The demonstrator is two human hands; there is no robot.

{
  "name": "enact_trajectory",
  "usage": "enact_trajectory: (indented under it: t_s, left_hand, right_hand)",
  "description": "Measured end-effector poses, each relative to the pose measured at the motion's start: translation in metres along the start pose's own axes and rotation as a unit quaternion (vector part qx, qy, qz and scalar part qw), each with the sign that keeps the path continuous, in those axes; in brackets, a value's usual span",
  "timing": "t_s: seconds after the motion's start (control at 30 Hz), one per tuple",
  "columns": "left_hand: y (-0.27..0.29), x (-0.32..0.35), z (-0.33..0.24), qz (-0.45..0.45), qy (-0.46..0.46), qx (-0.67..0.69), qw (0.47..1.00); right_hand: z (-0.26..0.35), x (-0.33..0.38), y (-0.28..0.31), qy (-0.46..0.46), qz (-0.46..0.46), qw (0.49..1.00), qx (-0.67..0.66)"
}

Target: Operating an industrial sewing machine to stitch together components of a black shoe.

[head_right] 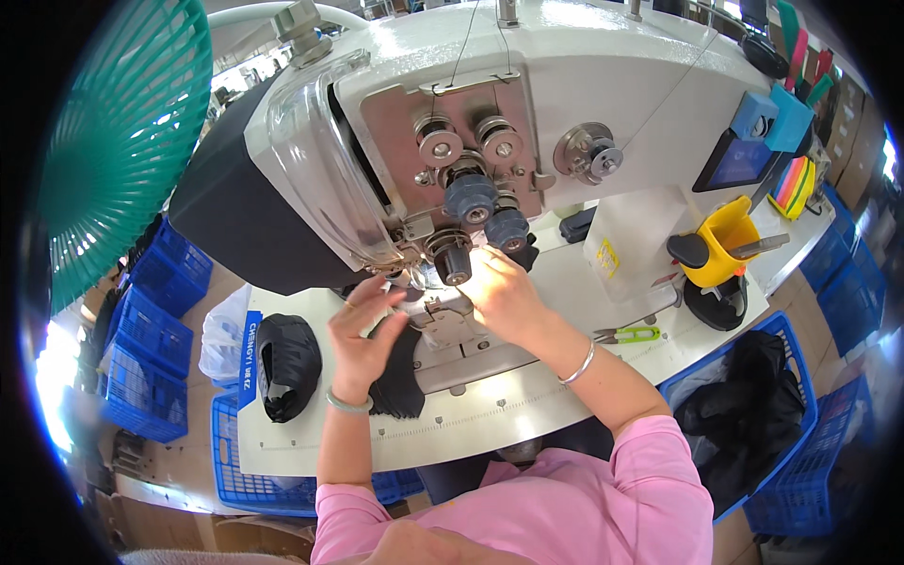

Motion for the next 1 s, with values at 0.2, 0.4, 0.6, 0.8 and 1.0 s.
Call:
enact_trajectory:
  t_s: [0.2,0.4,0.6,0.8,1.0]
  left_hand:
    - [-0.02,-0.026,0.069,-0.087,0.316,0.428,0.842]
    - [-0.05,-0.056,0.126,0.104,0.156,-0.424,0.886]
    - [0.08,-0.054,0.013,-0.344,-0.009,-0.231,0.91]
    - [0.051,-0.013,-0.094,-0.026,0.052,-0.317,0.947]
    - [0.024,0.022,-0.062,0.088,0.267,0.104,0.954]
  right_hand:
    - [-0.018,0.004,0.002,-0.052,0.001,0.995,0.083]
    - [-0.037,-0.006,-0.01,-0.098,-0.069,0.987,0.105]
    - [-0.004,-0.008,0.02,-0.1,0.034,0.985,0.138]
    - [0.067,-0.045,0.029,-0.061,0.069,0.932,-0.352]
    - [0.043,-0.014,0.012,-0.189,0.275,0.735,-0.59]
Point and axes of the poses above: each hand's wrist, its own x-axis away from the middle knuckle, its own y-axis out of the back of the hand, z = x × y, the point moved 3 cm from there along -x, towards the middle knuckle, and after that the axes turned 5 degrees about z, right-handed, at the moved point
